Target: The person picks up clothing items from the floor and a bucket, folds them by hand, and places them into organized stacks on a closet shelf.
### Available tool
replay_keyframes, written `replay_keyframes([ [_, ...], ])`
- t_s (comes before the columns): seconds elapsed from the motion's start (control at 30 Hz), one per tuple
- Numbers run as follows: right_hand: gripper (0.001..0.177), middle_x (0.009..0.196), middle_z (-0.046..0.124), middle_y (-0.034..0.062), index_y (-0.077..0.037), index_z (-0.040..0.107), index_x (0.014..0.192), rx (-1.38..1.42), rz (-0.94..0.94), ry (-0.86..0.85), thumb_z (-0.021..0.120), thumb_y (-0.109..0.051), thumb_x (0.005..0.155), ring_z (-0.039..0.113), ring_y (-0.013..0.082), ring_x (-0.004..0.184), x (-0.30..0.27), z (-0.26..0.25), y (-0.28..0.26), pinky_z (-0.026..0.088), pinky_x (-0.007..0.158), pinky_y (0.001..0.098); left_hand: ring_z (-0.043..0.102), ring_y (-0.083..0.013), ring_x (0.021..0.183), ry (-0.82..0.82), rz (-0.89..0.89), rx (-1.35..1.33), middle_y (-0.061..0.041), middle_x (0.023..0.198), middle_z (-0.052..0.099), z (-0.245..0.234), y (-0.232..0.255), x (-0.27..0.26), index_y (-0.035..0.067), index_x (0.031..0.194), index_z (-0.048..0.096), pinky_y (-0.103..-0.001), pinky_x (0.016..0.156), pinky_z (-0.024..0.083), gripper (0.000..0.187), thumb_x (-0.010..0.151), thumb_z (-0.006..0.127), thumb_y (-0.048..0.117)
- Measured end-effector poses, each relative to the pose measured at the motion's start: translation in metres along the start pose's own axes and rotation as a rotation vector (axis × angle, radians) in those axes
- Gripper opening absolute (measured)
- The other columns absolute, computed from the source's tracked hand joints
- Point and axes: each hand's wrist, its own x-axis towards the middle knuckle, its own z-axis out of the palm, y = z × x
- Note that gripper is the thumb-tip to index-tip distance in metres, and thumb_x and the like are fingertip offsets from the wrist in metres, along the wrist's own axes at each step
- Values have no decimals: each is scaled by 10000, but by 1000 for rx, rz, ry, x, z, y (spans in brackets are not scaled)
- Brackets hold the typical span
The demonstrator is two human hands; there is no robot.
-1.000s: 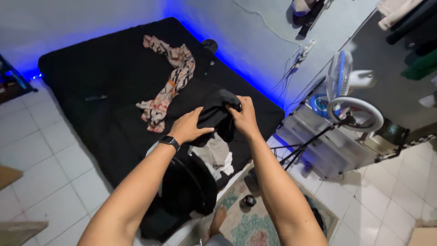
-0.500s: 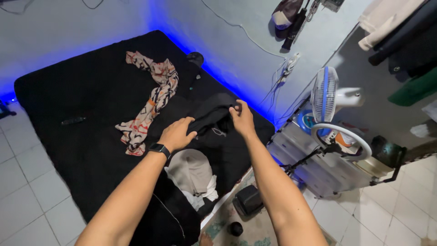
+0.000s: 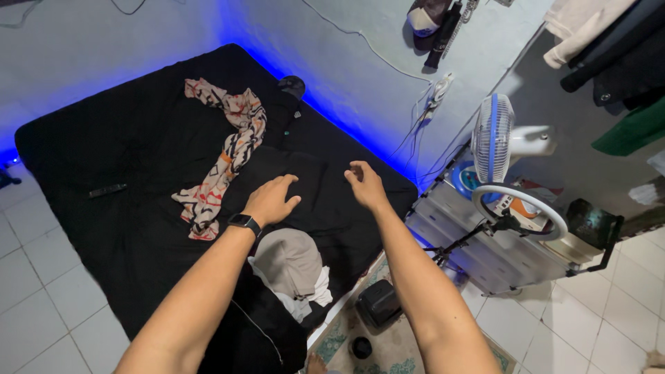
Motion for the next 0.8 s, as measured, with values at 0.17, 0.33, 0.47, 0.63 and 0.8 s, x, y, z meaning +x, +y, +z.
replay_keyframes([
  [0.17, 392, 1167, 750, 144, -75, 656, 1257, -45, 14, -23, 724, -285, 932, 720, 253, 1122, -19, -4, -17, 550, 982, 371, 587, -331, 1248, -26, 20, 12, -103, 1327, 634, -8, 4, -3, 156, 1352, 553, -474, 1003, 492, 501, 897, 687, 317],
  [0.33, 400, 1190, 742, 137, -71, 647, 1259, -4, -4, -37, 738, -275, 927, 709, 237, 1144, -53, -21, -28, 544, 988, 366, 600, -313, 1245, -90, 118, 14, -89, 1309, 648, -2, 14, 5, 168, 1357, 558, -460, 1013, 496, 484, 911, 668, 323],
  [0.47, 404, 1189, 743, 135, -75, 640, 1269, -46, 80, 41, 742, -257, 922, 713, 234, 1127, -100, -37, -32, 556, 964, 369, 609, -314, 1241, -127, 280, -92, -94, 1329, 652, 15, 25, 6, 145, 1333, 593, -443, 1016, 496, 474, 900, 675, 319],
  [0.63, 371, 1184, 741, 126, -74, 663, 1240, -75, 182, 230, 739, -253, 924, 696, 243, 1148, -180, -57, -23, 538, 983, 382, 622, -331, 1217, -278, 505, -108, -115, 1299, 670, 45, 58, 3, 132, 1302, 630, -451, 1001, 498, 447, 899, 680, 317],
  [0.8, 335, 1178, 736, 120, -65, 684, 1209, -130, 172, 382, 722, -255, 936, 688, 240, 1152, -302, -86, -4, 530, 997, 385, 637, -338, 1201, -409, 805, -194, -132, 1282, 690, 98, 108, -22, 112, 1277, 655, -442, 998, 513, 423, 906, 684, 312],
])
